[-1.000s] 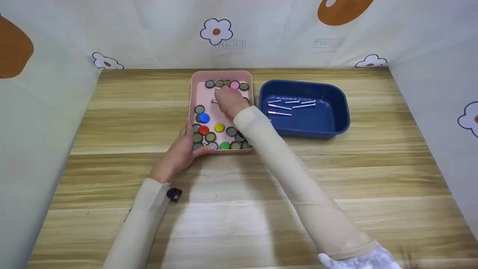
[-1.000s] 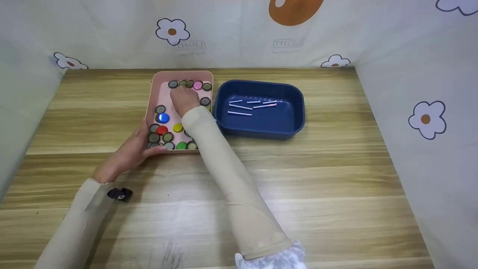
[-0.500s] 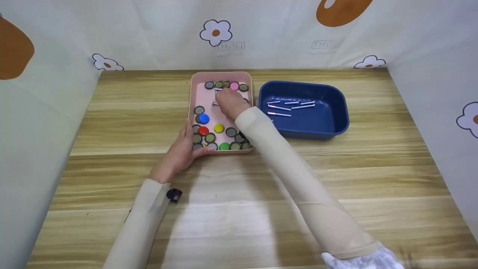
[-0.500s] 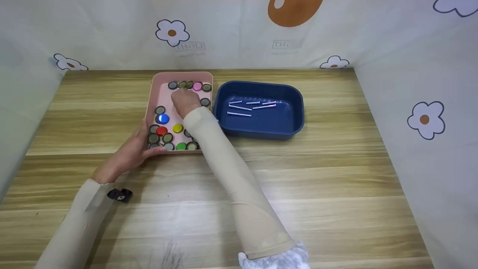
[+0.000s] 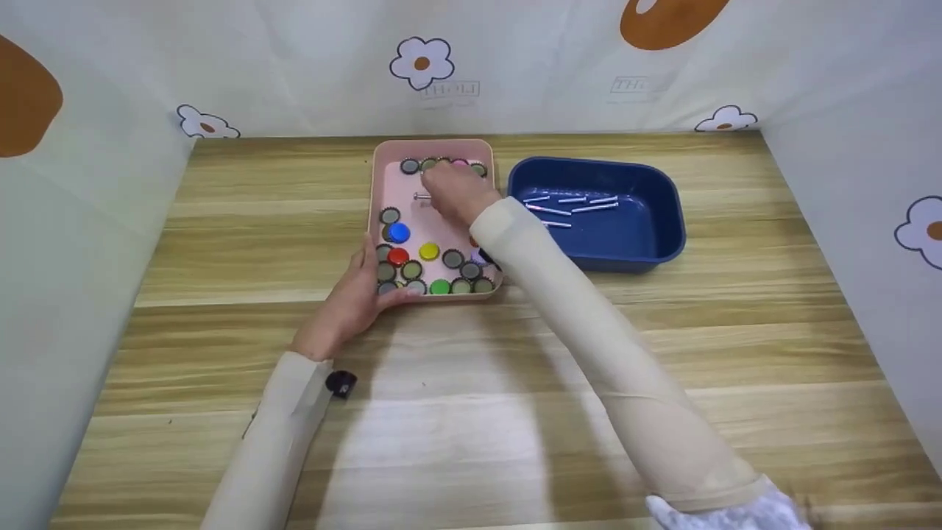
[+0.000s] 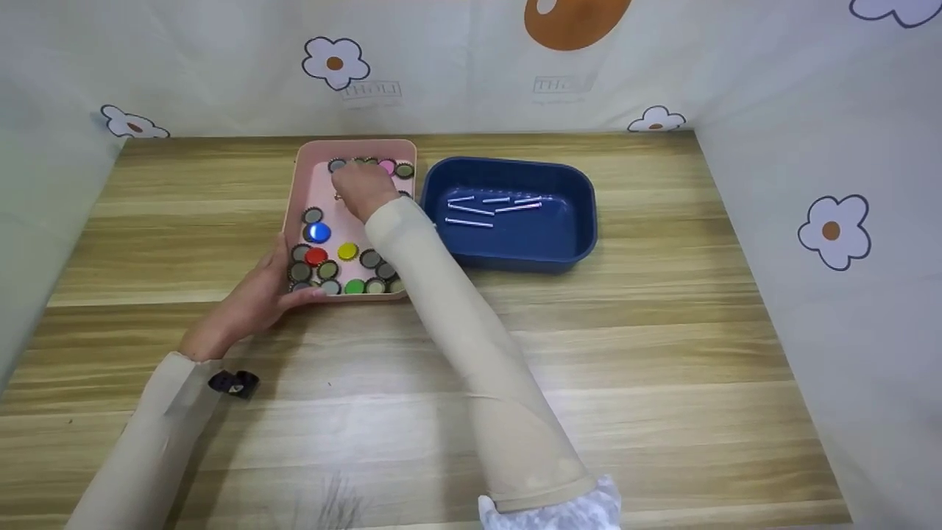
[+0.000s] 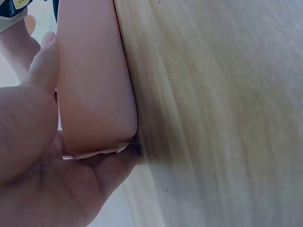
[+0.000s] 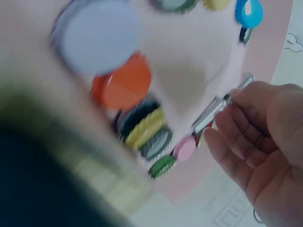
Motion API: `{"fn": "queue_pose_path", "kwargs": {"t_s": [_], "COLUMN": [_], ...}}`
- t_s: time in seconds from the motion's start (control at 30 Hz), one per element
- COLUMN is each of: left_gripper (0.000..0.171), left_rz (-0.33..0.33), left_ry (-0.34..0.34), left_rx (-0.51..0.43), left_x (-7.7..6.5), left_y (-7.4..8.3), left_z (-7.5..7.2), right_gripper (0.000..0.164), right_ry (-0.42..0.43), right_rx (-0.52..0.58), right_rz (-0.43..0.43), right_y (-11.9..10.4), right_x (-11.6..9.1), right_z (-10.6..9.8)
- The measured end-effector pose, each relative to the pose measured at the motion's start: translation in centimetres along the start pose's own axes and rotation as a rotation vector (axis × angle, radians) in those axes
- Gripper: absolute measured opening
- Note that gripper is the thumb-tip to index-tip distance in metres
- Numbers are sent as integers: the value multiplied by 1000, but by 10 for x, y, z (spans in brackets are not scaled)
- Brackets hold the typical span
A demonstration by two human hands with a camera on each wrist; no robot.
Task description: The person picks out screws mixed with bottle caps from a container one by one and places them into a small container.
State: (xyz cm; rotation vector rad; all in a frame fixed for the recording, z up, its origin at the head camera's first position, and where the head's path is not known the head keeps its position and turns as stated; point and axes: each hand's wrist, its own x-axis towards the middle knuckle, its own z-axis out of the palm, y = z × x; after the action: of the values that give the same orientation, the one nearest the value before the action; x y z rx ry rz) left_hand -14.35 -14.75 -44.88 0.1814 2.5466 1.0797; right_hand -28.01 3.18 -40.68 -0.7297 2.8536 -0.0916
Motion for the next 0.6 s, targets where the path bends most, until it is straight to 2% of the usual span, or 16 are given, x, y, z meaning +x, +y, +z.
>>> {"fn": "queue_pose_path", "kwargs": {"t_s": [0.27,0.4,0.6], "left_gripper": [121,121,120], "left_rz": [-21,-28,-35], "left_ry": [-8,-12,-12], "left_rx": [-25,-25,-33], "left_x": [1,1,2], "left_y": [1,1,1], "left_z": [0,1,1], "right_gripper": [27,26,23], "right_ry": [-90,-80,-84], "right_rx": [-49,-75,49], "right_rz": [-69,-101,-87], "right_y": [14,21,34], "right_x": [-1,-8,-18], "right_z": [-16,-21,-26]}}
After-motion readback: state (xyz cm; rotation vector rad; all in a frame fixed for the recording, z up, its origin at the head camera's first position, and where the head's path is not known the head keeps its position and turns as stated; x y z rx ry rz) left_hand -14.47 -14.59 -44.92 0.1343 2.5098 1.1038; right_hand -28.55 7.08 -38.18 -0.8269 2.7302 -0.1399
